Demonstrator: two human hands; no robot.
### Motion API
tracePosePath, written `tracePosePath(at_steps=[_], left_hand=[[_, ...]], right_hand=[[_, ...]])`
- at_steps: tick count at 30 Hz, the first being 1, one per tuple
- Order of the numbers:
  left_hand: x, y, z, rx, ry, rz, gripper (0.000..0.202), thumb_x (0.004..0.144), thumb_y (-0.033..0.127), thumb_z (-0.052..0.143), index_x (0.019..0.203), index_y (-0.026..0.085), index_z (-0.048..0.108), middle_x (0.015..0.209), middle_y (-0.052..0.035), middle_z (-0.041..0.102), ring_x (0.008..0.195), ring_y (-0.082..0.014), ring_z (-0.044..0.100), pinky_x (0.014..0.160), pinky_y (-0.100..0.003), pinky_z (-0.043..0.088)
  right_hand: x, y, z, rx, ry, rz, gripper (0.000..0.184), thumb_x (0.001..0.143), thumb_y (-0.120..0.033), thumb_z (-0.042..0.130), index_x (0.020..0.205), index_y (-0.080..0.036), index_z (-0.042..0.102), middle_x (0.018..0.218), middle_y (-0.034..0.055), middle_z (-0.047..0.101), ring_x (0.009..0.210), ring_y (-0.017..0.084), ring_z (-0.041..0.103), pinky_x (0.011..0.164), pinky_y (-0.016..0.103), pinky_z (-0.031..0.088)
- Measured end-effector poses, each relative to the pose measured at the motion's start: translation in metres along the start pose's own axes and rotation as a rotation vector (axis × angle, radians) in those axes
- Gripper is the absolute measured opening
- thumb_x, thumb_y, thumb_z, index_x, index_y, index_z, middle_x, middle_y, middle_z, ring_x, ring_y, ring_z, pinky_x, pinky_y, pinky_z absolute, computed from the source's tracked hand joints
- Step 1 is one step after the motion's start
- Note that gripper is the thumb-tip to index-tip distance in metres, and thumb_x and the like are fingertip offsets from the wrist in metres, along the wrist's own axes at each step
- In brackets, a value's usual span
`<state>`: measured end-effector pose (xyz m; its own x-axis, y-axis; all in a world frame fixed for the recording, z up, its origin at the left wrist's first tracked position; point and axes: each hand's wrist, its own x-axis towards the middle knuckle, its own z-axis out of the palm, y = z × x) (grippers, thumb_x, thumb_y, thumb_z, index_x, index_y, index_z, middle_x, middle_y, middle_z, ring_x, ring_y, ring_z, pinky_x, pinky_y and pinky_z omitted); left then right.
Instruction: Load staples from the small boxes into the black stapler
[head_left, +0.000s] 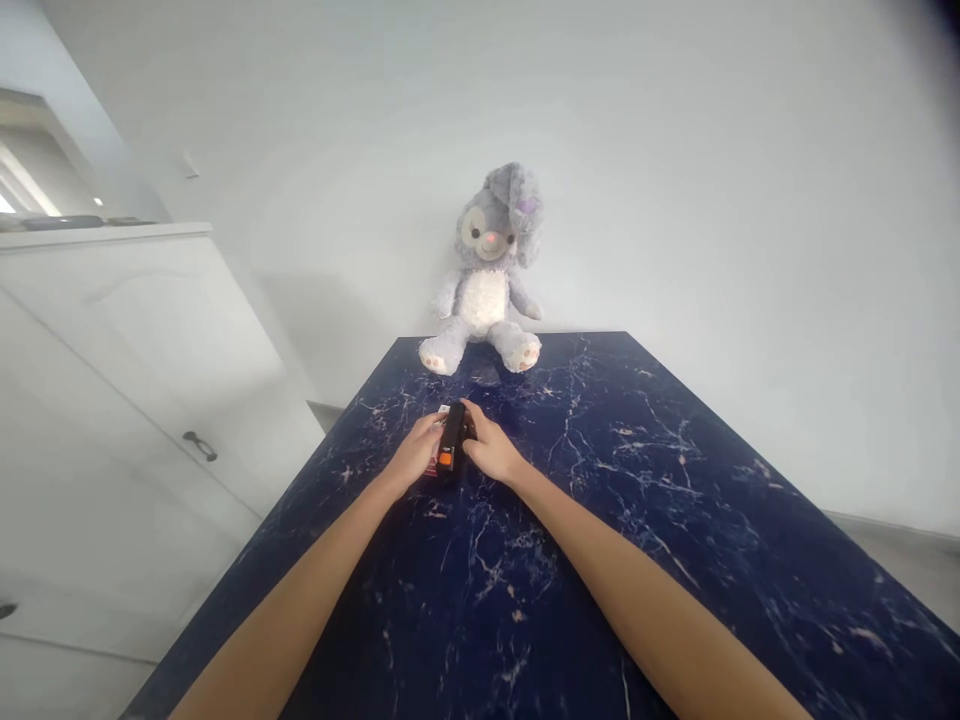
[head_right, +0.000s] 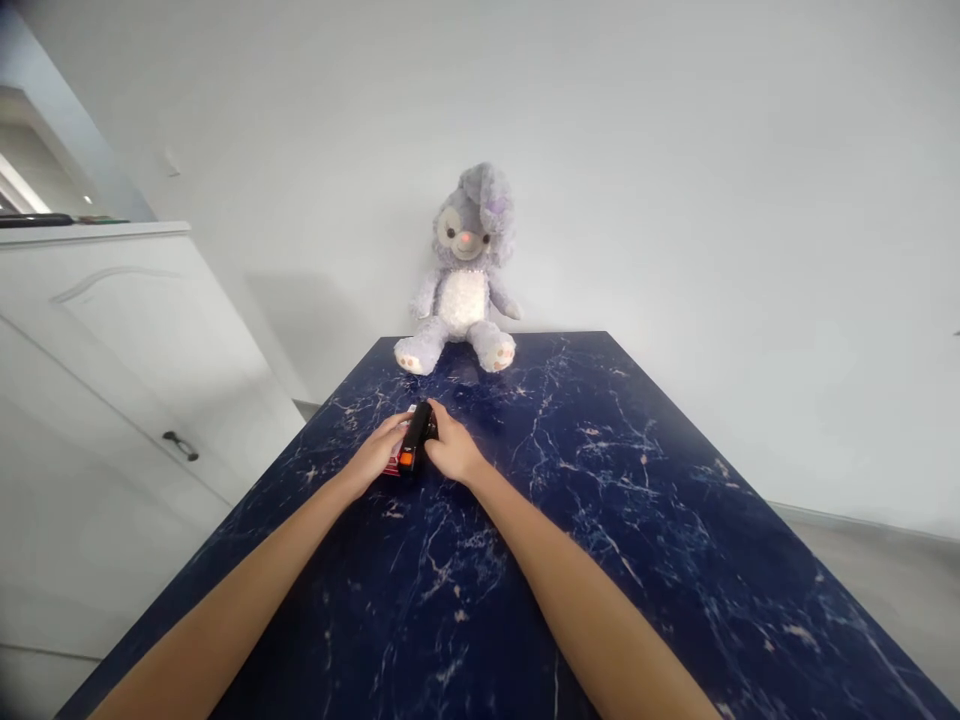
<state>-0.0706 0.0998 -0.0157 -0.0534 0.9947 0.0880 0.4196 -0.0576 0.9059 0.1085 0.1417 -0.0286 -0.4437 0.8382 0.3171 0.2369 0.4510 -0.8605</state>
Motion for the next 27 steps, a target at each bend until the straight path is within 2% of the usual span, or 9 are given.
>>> tracePosePath(at_steps=[4,8,10,12,15,17,22,25,27], left_hand=[[-0.030,0.003,0.010,0.172,0.170,-0.005,0.046,0.095,0.038,0.043,0.135,0.020,0.056,0.142,-0.0123,0.054,0.138,-0.0285,0.044,0.114,-0.043,0.034],[-0.040,0.001,-0.012,0.227,0.190,0.086,0.055,0.095,0.040,0.045,0.147,0.023,0.045,0.147,-0.0112,0.051,0.141,-0.0292,0.039,0.118,-0.047,0.027],[-0.040,0.001,-0.032,0.152,0.101,0.124,0.059,0.095,0.042,0.043,0.151,0.023,0.040,0.158,-0.0093,0.038,0.144,-0.0281,0.035,0.118,-0.043,0.028],[-0.042,0.003,-0.050,0.091,-0.063,0.082,0.064,0.094,0.045,0.044,0.154,0.023,0.035,0.160,-0.0100,0.034,0.141,-0.0295,0.040,0.112,-0.043,0.037],[-0.051,0.013,-0.063,0.114,-0.399,0.008,0.100,0.077,0.039,0.072,0.160,0.027,0.018,0.149,-0.0133,0.050,0.119,-0.0293,0.061,0.099,-0.042,0.049],[-0.059,0.024,-0.060,0.139,-0.496,0.064,0.111,0.069,0.033,0.080,0.160,0.028,0.018,0.140,-0.0117,0.057,0.112,-0.0282,0.064,0.094,-0.040,0.052],[-0.065,0.043,-0.039,0.268,-0.329,0.226,0.092,0.065,0.031,0.082,0.149,0.029,0.044,0.135,-0.0075,0.060,0.113,-0.0295,0.062,0.095,-0.040,0.051],[-0.062,0.042,-0.035,0.358,-0.323,0.247,0.081,0.066,0.032,0.082,0.141,0.026,0.052,0.132,-0.0098,0.061,0.113,-0.0322,0.061,0.097,-0.043,0.050],[-0.060,0.039,-0.036,0.418,-0.324,0.251,0.085,0.066,0.036,0.082,0.144,0.025,0.050,0.141,-0.0133,0.054,0.124,-0.0368,0.055,0.102,-0.046,0.046]], right_hand=[[-0.007,-0.002,0.003,0.117,-0.033,-0.019,0.071,0.069,-0.004,0.045,0.136,-0.026,0.052,0.123,0.0015,0.070,0.114,0.019,0.066,0.105,0.040,0.048],[-0.028,-0.003,0.003,0.120,0.167,0.048,0.060,0.071,-0.003,0.044,0.125,-0.024,0.057,0.116,0.0041,0.073,0.105,0.017,0.070,0.101,0.040,0.052],[-0.043,-0.005,0.000,0.111,0.214,0.094,0.056,0.073,-0.004,0.045,0.124,-0.023,0.058,0.116,0.0062,0.072,0.099,0.018,0.071,0.096,0.040,0.055],[-0.058,-0.008,-0.004,0.106,0.170,0.105,0.054,0.075,-0.006,0.046,0.125,-0.022,0.057,0.119,0.0080,0.071,0.094,0.017,0.072,0.092,0.040,0.057],[-0.072,-0.017,-0.007,0.055,0.085,0.067,0.056,0.075,-0.008,0.051,0.129,-0.022,0.056,0.125,0.0092,0.069,0.102,0.020,0.071,0.094,0.040,0.057],[-0.075,-0.022,-0.007,0.002,0.032,0.015,0.061,0.075,-0.010,0.055,0.135,-0.022,0.053,0.128,0.0094,0.068,0.111,0.023,0.068,0.097,0.041,0.055],[-0.076,-0.031,-0.008,-0.147,-0.054,-0.114,0.070,0.073,-0.015,0.062,0.141,-0.019,0.048,0.126,0.0103,0.068,0.113,0.027,0.066,0.101,0.044,0.052],[-0.075,-0.036,-0.010,-0.161,-0.083,-0.145,0.074,0.072,-0.018,0.067,0.143,-0.018,0.045,0.128,0.0115,0.066,0.115,0.027,0.065,0.101,0.043,0.051],[-0.075,-0.039,-0.011,-0.170,-0.083,-0.156,0.074,0.073,-0.021,0.069,0.143,-0.019,0.044,0.130,0.0119,0.064,0.117,0.027,0.063,0.102,0.043,0.050]])
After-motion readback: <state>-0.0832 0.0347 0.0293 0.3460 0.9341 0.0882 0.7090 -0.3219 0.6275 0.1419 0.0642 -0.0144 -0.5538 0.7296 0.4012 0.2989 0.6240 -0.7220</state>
